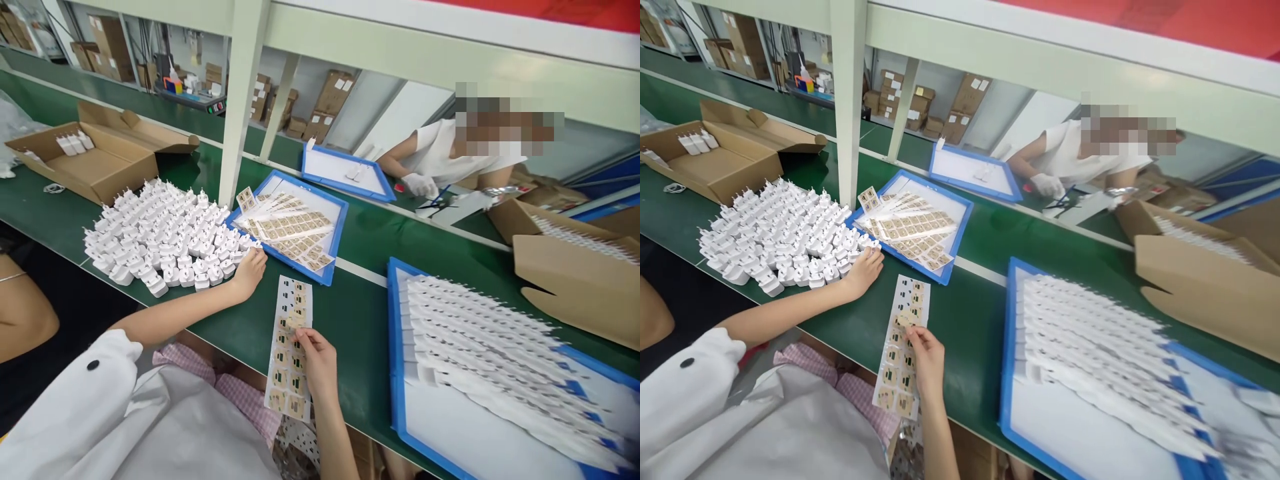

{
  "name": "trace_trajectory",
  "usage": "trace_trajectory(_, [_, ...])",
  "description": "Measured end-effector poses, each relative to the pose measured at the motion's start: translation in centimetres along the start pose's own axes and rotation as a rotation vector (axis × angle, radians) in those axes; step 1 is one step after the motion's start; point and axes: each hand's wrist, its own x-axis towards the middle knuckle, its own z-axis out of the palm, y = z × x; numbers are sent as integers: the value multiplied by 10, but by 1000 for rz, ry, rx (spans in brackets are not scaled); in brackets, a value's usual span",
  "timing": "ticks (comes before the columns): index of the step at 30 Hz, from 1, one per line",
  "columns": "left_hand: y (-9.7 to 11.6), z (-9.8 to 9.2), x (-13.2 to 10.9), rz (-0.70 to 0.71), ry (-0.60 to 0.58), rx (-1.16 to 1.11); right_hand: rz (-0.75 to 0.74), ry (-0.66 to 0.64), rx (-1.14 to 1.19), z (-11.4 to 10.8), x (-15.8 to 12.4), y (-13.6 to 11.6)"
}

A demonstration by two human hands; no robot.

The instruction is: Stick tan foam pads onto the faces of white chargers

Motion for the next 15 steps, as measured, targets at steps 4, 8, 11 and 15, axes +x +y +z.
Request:
trace_trajectory(4, [-9, 3, 1, -20, 15, 8, 20, 62, 125, 11, -3, 7])
trace_trajectory(8, [-8, 2, -2, 18, -21, 8, 31, 95, 194, 14, -2, 6])
trace_trajectory(11, [-7, -7, -5, 64, -40, 2, 42, 113, 244, 16, -2, 5])
trace_trajectory(15, [-8, -34, -9, 147, -40, -50, 48, 133, 299, 16, -1, 1])
